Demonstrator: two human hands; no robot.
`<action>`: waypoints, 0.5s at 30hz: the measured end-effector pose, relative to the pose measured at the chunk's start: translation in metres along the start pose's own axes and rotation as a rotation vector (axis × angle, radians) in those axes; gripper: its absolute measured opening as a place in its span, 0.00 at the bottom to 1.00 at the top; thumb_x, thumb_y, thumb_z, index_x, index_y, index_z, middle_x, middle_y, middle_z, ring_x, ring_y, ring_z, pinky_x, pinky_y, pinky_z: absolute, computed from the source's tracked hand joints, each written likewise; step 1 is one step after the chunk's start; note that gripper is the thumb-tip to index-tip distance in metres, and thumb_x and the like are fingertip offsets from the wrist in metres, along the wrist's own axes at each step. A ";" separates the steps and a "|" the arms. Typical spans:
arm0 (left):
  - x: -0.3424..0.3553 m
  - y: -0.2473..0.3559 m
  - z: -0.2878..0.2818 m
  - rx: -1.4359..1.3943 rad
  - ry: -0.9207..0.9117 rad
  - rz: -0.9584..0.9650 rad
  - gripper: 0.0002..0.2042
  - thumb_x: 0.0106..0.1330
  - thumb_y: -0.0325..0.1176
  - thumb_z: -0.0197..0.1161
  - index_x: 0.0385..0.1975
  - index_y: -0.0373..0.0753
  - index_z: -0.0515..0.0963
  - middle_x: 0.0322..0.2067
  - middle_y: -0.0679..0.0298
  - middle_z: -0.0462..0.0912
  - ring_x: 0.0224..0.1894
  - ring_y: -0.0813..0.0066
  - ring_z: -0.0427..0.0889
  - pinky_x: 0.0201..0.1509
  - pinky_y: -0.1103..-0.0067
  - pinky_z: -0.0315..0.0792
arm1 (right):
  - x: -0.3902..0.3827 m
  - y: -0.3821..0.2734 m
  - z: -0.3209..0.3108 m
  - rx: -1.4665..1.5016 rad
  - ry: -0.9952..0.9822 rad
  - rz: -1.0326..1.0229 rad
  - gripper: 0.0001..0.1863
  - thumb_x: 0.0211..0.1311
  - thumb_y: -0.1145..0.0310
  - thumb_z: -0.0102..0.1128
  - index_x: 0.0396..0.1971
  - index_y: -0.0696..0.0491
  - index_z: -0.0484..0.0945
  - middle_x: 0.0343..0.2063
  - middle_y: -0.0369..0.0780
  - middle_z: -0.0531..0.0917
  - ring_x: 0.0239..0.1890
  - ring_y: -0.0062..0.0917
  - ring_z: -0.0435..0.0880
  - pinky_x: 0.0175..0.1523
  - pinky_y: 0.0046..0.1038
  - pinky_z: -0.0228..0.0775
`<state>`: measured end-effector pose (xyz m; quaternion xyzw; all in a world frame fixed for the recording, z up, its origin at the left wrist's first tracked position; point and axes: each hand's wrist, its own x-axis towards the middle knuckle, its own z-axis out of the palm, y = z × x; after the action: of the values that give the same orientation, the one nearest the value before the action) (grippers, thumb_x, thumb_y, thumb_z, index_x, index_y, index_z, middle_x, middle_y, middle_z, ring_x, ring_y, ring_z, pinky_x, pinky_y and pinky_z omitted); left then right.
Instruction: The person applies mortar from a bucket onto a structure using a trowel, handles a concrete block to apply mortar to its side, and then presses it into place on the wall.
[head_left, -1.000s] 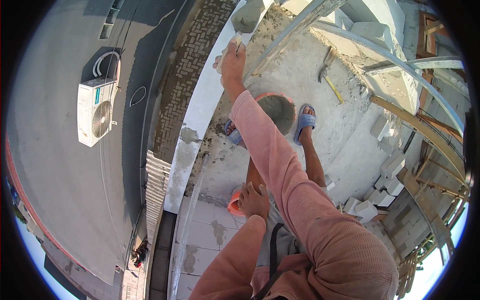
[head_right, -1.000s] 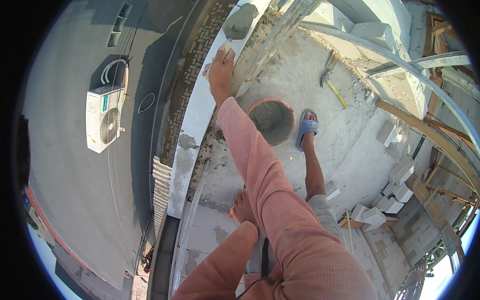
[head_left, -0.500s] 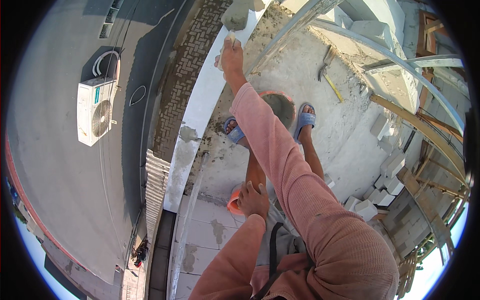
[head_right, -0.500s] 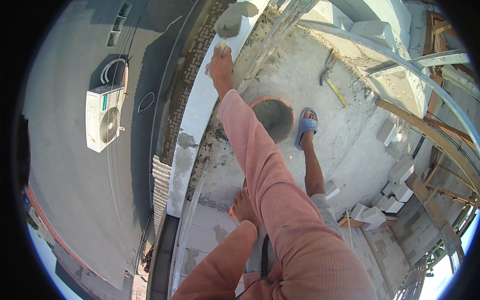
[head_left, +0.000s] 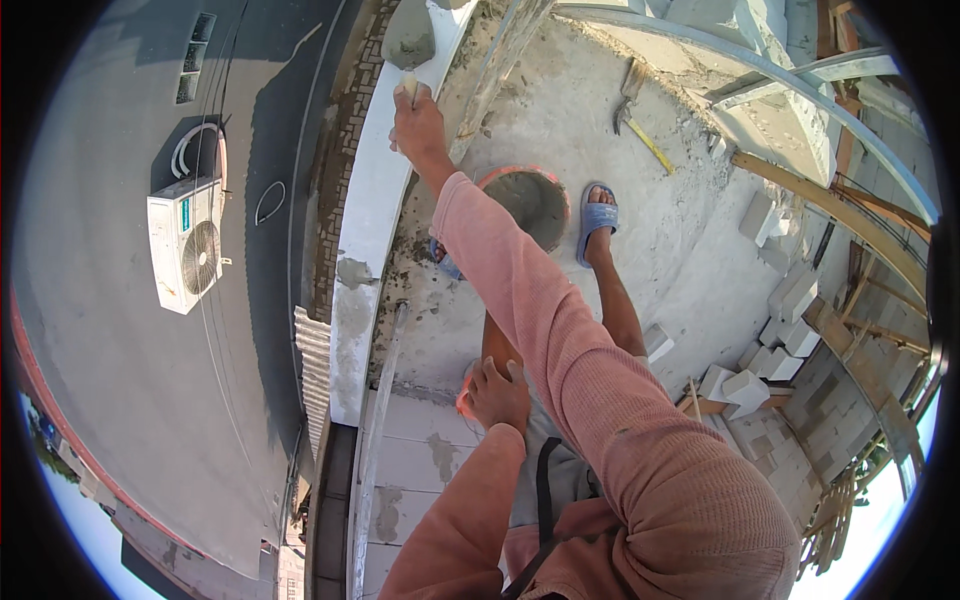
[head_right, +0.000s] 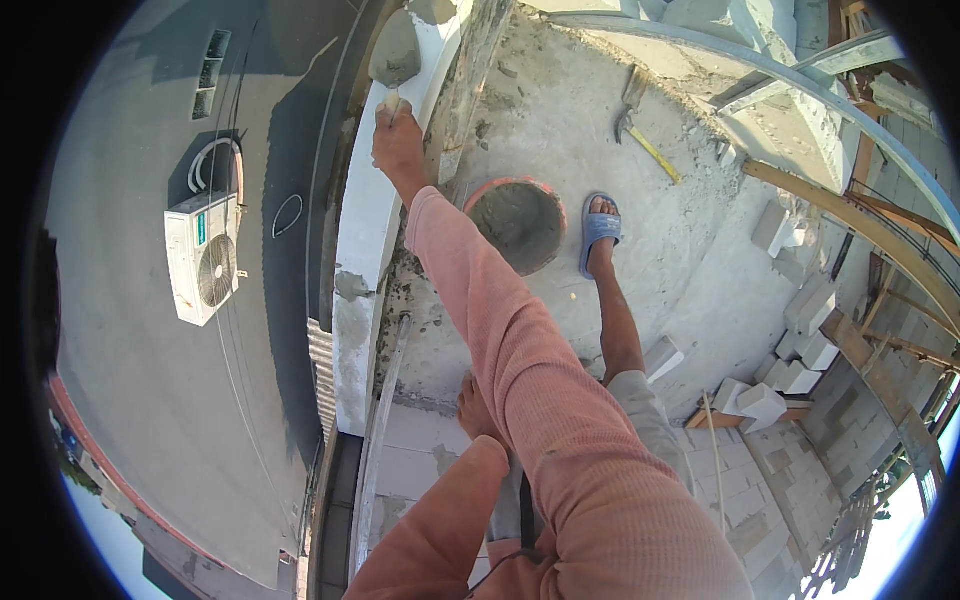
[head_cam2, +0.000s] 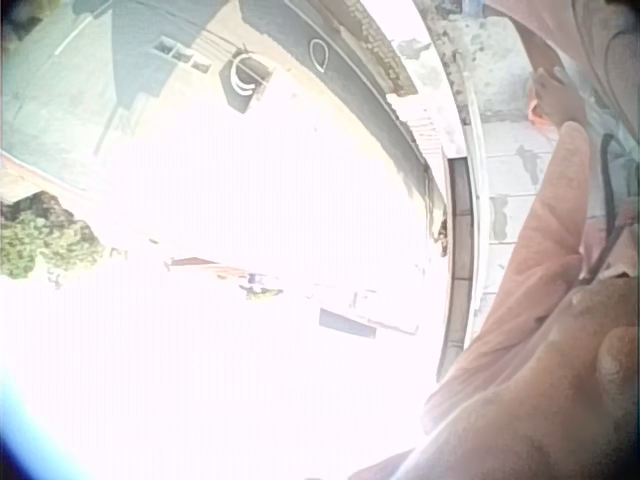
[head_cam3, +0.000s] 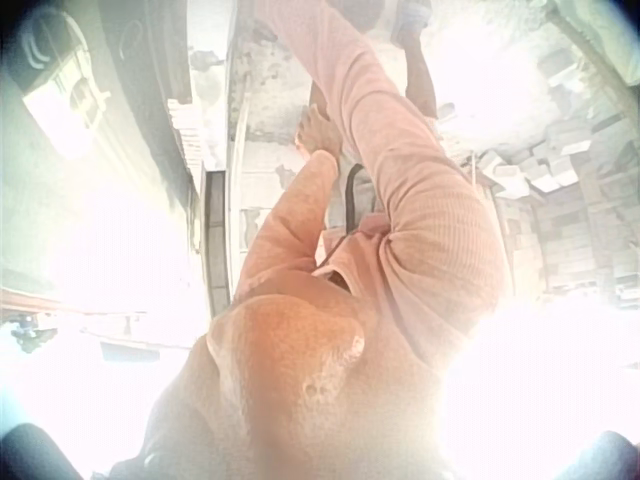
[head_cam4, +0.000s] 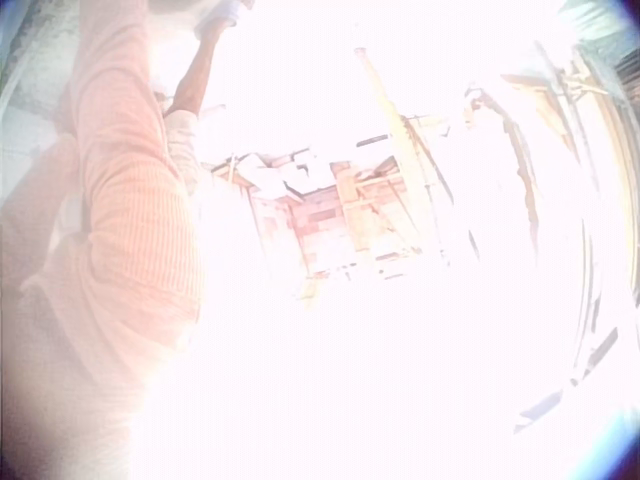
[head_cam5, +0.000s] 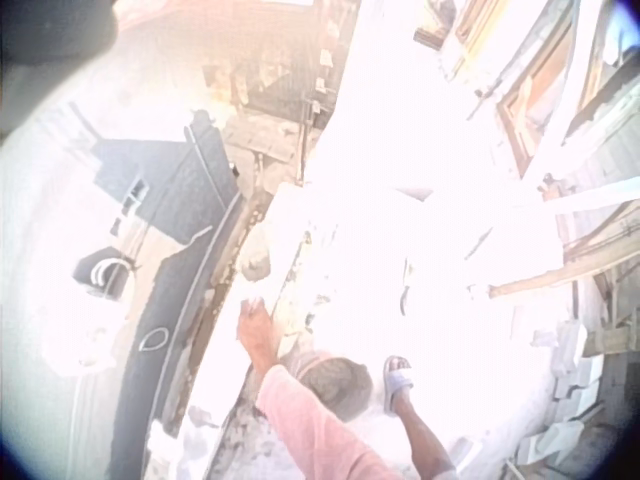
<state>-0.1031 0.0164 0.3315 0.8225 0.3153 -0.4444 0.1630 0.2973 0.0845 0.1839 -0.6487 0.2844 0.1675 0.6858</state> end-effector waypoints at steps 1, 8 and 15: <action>-0.001 0.001 0.001 0.012 -0.003 0.001 0.26 0.74 0.52 0.55 0.64 0.41 0.75 0.68 0.55 0.74 0.68 0.53 0.74 0.70 0.59 0.67 | -0.015 0.008 -0.006 -0.031 -0.070 0.038 0.22 0.80 0.53 0.51 0.58 0.58 0.70 0.24 0.38 0.76 0.17 0.24 0.78 0.21 0.32 0.74; -0.005 0.025 0.001 0.036 -0.005 -0.055 0.26 0.73 0.52 0.54 0.64 0.42 0.76 0.67 0.56 0.75 0.69 0.55 0.74 0.71 0.59 0.67 | -0.174 0.068 -0.155 -0.263 -0.340 -0.044 0.29 0.79 0.51 0.56 0.68 0.55 0.67 0.24 0.34 0.78 0.19 0.14 0.74 0.26 0.24 0.69; -0.010 0.035 0.022 0.079 0.035 0.003 0.26 0.73 0.51 0.55 0.63 0.41 0.77 0.66 0.56 0.75 0.65 0.51 0.77 0.69 0.58 0.69 | -0.269 0.089 -0.329 -0.392 -0.353 0.190 0.29 0.74 0.54 0.62 0.64 0.57 0.65 0.28 0.39 0.83 0.27 0.23 0.83 0.34 0.29 0.77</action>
<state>-0.0972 -0.0255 0.3272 0.8364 0.2990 -0.4417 0.1258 -0.0231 -0.1935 0.2772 -0.7001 0.1822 0.3935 0.5673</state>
